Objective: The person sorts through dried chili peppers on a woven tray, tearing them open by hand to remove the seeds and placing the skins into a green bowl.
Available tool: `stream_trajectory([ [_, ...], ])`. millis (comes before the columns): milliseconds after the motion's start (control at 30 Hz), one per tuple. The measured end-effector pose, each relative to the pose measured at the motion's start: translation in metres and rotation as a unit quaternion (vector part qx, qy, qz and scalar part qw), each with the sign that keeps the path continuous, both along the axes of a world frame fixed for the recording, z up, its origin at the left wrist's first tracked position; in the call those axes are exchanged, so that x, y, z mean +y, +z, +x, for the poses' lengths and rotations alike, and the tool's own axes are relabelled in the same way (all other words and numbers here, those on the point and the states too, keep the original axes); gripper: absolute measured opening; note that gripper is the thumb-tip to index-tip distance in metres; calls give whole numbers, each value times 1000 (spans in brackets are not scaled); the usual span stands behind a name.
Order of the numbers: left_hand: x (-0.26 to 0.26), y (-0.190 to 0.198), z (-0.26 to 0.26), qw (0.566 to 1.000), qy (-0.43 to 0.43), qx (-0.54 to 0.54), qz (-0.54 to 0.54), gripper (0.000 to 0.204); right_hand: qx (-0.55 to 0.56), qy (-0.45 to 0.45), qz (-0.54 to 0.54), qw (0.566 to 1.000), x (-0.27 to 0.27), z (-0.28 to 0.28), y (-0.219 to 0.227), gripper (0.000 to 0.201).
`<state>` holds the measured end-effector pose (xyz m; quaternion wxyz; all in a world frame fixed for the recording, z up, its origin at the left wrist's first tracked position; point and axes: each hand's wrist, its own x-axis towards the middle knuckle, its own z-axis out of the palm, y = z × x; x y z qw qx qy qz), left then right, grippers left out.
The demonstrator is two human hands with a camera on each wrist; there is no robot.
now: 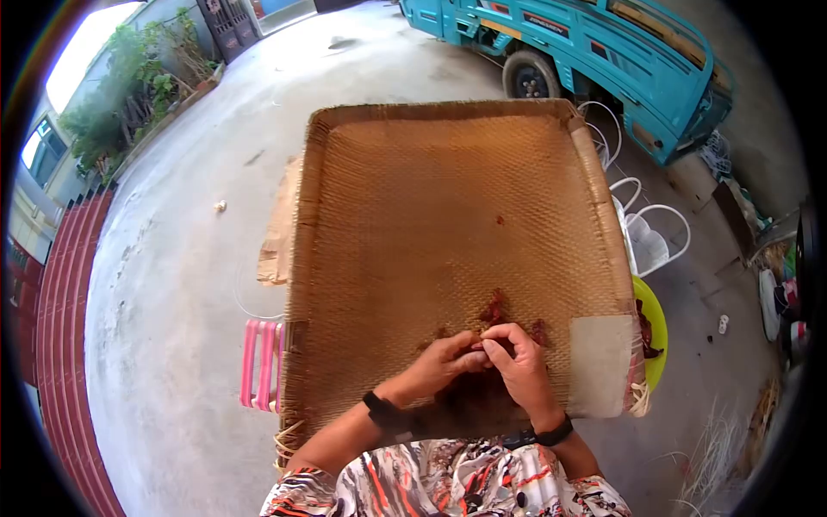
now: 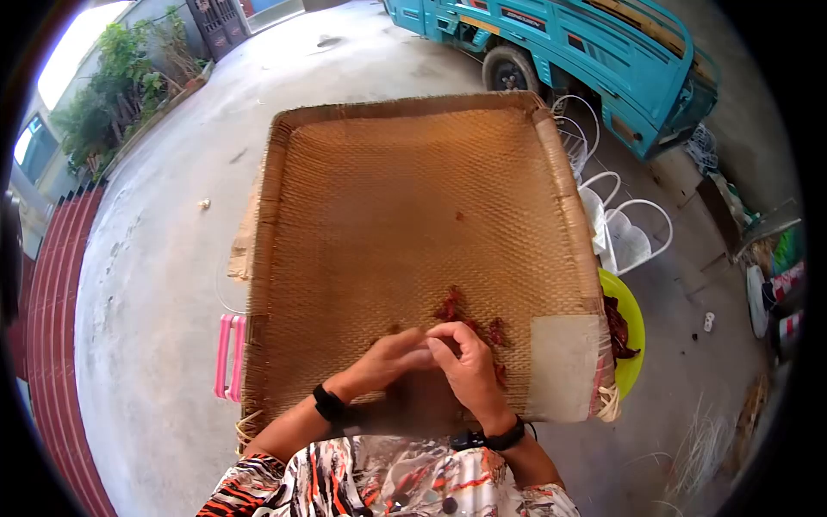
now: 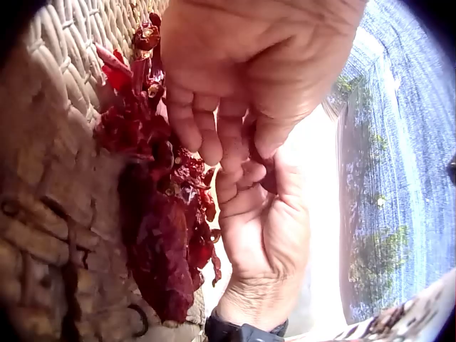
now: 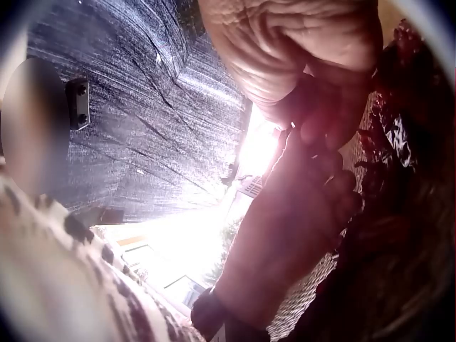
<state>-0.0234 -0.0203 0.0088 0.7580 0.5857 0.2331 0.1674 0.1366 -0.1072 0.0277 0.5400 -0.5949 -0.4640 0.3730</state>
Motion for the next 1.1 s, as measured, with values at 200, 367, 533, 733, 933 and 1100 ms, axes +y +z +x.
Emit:
stream_trajectory([
  [200,1,-8,-1,1000,-21,-11,-16,22,10,-32,-13,999,-9,16,9,9],
  [367,6,-2,-5,1000,6,-4,5,28,-79,-284,36,955,-20,76,47,5],
  [533,5,-9,-1,999,29,-14,-23,27,-488,-404,-9,774,-52,180,30,22],
  [733,6,-9,-1,999,30,-16,-30,25,-312,-226,-131,913,-34,108,25,37],
  [933,7,-4,-2,1000,19,-9,-23,27,-406,-32,-168,898,-7,70,-4,39],
  [1100,5,-4,-2,1000,19,-1,-18,26,-338,-65,-164,924,-8,73,-6,36],
])
